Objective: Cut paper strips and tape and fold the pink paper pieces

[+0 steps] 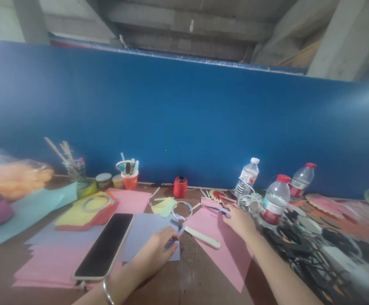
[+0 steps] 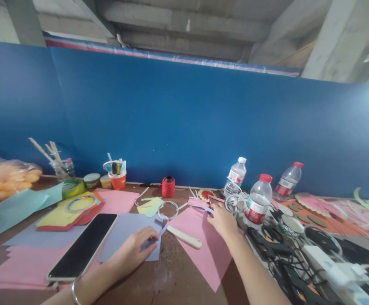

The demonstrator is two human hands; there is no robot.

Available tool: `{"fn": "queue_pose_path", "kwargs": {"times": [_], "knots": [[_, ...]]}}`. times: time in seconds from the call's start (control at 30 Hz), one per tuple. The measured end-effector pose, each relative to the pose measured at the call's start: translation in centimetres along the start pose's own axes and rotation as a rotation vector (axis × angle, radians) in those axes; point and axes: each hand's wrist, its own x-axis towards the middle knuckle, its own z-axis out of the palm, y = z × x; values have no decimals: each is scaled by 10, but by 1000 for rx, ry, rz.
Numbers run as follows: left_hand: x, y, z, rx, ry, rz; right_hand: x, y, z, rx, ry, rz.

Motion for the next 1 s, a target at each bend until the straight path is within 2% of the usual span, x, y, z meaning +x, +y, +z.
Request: {"fn": "queue_pose_path", "kwargs": {"times": [0.13, 0.2, 0.3, 0.47, 0.7, 0.83, 0.9, 1.0], "knots": [[2, -4, 1, -102, 53, -48, 2, 5, -5, -61, 49, 143], [3, -7, 2, -166, 10, -67, 5, 1, -3, -52, 40, 138], [4, -10, 4, -215, -69, -105, 16, -11, 5, 6, -41, 56], [6, -13, 3, -133, -32, -182, 39, -24, 21, 87, -177, 55], [4, -8, 0, -1, 5, -179, 49, -18, 25, 248, -167, 41], [3, -7, -1, 26, 4, -163, 46, -19, 5, 344, -75, -6], [3, -8, 0, 32, 4, -161, 43, -20, -14, 374, 36, -12], [3, -9, 1, 34, 2, -152, 34, -24, -51, 391, 272, 18]]}}
